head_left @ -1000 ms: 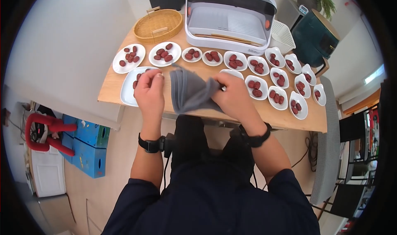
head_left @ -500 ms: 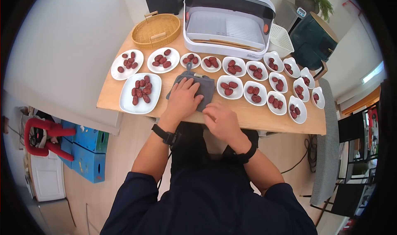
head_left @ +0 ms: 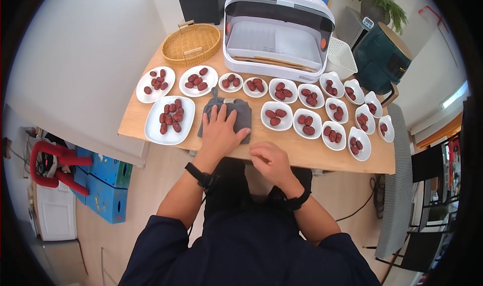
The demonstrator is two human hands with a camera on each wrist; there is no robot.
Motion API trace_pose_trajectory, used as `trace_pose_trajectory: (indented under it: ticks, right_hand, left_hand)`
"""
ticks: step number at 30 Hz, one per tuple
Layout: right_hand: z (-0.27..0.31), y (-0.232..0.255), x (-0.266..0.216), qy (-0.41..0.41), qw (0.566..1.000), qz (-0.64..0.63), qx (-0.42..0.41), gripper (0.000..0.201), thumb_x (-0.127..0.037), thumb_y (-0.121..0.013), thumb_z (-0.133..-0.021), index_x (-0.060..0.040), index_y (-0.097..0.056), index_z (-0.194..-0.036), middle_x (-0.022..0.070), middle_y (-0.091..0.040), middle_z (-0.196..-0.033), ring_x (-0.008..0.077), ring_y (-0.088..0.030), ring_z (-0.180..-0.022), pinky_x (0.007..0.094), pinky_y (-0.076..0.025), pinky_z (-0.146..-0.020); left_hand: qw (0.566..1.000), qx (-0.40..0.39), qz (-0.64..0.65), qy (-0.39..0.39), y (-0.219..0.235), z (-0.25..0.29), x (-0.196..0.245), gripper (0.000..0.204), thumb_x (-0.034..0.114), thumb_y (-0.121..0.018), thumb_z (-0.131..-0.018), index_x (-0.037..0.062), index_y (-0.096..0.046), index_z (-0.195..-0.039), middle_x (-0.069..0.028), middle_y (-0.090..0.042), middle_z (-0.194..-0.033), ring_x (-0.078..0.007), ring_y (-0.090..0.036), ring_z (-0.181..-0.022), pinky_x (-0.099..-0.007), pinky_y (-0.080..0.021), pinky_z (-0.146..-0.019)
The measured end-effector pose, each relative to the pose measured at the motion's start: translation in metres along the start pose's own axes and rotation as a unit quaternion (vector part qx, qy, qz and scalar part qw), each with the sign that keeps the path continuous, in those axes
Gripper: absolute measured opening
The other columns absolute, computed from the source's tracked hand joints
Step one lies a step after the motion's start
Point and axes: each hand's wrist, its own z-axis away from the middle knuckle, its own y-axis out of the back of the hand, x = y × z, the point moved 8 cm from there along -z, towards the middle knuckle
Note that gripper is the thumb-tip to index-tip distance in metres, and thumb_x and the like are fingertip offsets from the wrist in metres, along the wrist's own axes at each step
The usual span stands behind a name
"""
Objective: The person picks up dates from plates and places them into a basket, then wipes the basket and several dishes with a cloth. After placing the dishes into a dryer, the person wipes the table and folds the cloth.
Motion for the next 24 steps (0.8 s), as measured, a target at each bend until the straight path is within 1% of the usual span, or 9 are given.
trace_pose_trajectory:
  ticks: [6, 10, 12, 14, 16, 18, 20, 21, 24]
  right_hand:
    - [0.001, 0.002, 0.002, 0.001, 1.0, -0.023, 0.004, 0.008, -0.002, -0.07, -0.085, -0.0003, -0.072, -0.093, 0.0115, -0.072, -0.097, 0.0278, -0.07, -0.087, 0.0357, -0.055, -0.077]
    - [0.008, 0.008, 0.012, -0.079, 0.991, -0.105, 0.007, 0.012, -0.005, -0.071, -0.089, -0.0008, -0.073, -0.099, 0.0101, -0.071, -0.101, 0.0218, -0.069, -0.089, 0.0331, -0.054, -0.076]
    - [0.015, 0.011, 0.012, -0.109, 0.985, -0.132, 0.012, 0.025, -0.01, -0.071, -0.092, -0.0008, -0.069, -0.115, 0.0117, -0.069, -0.113, 0.0207, -0.067, -0.099, 0.0324, -0.053, -0.083]
    - [0.015, 0.01, 0.009, -0.141, 0.977, -0.158, 0.018, 0.04, -0.016, -0.072, -0.095, -0.0008, -0.064, -0.131, 0.0132, -0.066, -0.125, 0.0196, -0.065, -0.11, 0.0316, -0.053, -0.089]
    - [0.004, -0.002, -0.005, -0.134, 0.914, -0.384, 0.012, 0.074, -0.028, -0.072, -0.098, 0.001, -0.036, -0.156, 0.0182, -0.05, -0.148, 0.0212, -0.054, -0.131, 0.0327, -0.046, -0.105]
    - [-0.01, 0.001, -0.026, -0.145, 0.914, -0.38, -0.001, 0.082, -0.031, -0.072, -0.099, 0.0021, -0.027, -0.159, 0.0199, -0.046, -0.152, 0.0215, -0.05, -0.136, 0.0335, -0.043, -0.109]
    - [-0.019, -0.001, -0.038, -0.159, 0.913, -0.375, -0.012, 0.091, -0.033, -0.072, -0.099, 0.0033, -0.017, -0.162, 0.0215, -0.041, -0.156, 0.0217, -0.046, -0.14, 0.0343, -0.039, -0.114]
    - [-0.026, 0.004, -0.045, -0.121, 0.953, -0.279, 0.0, 0.088, -0.032, -0.073, -0.098, 0.0031, -0.021, -0.161, 0.0206, -0.044, -0.154, 0.0212, -0.048, -0.138, 0.034, -0.041, -0.112]
    - [-0.047, 0.032, -0.043, -0.107, 0.975, -0.174, 0.089, 0.067, -0.016, -0.075, -0.092, 0.0004, -0.048, -0.15, 0.0153, -0.063, -0.136, 0.0179, -0.062, -0.118, 0.0319, -0.05, -0.1]
  left_hand:
    - [0.998, 0.013, 0.046, -0.047, 0.025, 0.047, 0.009, 0.042, 0.032, -0.077, -0.085, 0.0057, -0.071, -0.117, -0.0167, -0.068, -0.126, -0.0367, -0.061, -0.118, -0.0545, -0.047, -0.097]
    - [0.992, -0.085, 0.069, -0.07, 0.061, 0.064, 0.022, 0.032, 0.023, -0.077, -0.087, 0.0046, -0.071, -0.113, -0.0113, -0.074, -0.103, -0.0238, -0.07, -0.094, -0.0362, -0.054, -0.075]
    - [0.865, -0.262, 0.395, 0.165, 0.055, 0.069, 0.005, 0.027, 0.023, -0.073, -0.095, 0.0037, -0.071, -0.113, -0.0068, -0.074, -0.096, -0.0163, -0.069, -0.087, -0.0335, -0.054, -0.075]
    - [0.823, -0.245, 0.482, 0.174, 0.049, 0.064, 0.0, 0.024, 0.023, -0.067, -0.101, 0.0016, -0.07, -0.112, -0.0016, -0.072, -0.095, -0.01, -0.065, -0.084, -0.0284, -0.053, -0.075]
    - [0.617, -0.17, 0.713, 0.286, 0.035, 0.052, 0.008, 0.023, 0.022, -0.065, -0.104, 0.001, -0.07, -0.111, -0.0002, -0.07, -0.095, -0.0081, -0.063, -0.082, -0.0247, -0.051, -0.074]
    - [0.647, -0.114, 0.698, 0.285, 0.019, 0.032, 0.015, 0.026, 0.023, -0.065, -0.104, -0.0014, -0.071, -0.107, 0.0011, -0.067, -0.086, -0.0055, -0.059, -0.076, -0.0225, -0.05, -0.071]
    - [0.728, 0.046, 0.645, 0.226, 0.037, 0.01, 0.023, 0.023, 0.023, -0.067, -0.102, 0.0002, -0.069, -0.105, 0.0011, -0.066, -0.088, -0.0058, -0.058, -0.077, -0.0224, -0.05, -0.071]
    - [0.727, 0.046, 0.649, 0.222, 0.036, 0.004, 0.031, 0.023, 0.023, -0.067, -0.102, 0.0002, -0.069, -0.105, 0.0011, -0.066, -0.088, -0.0058, -0.058, -0.077, -0.0224, -0.05, -0.071]
    - [0.543, 0.022, 0.801, 0.25, 0.022, -0.009, 0.053, 0.02, 0.021, -0.066, -0.103, 0.002, -0.067, -0.108, -0.0012, -0.068, -0.093, -0.0077, -0.062, -0.082, -0.0239, -0.052, -0.076]
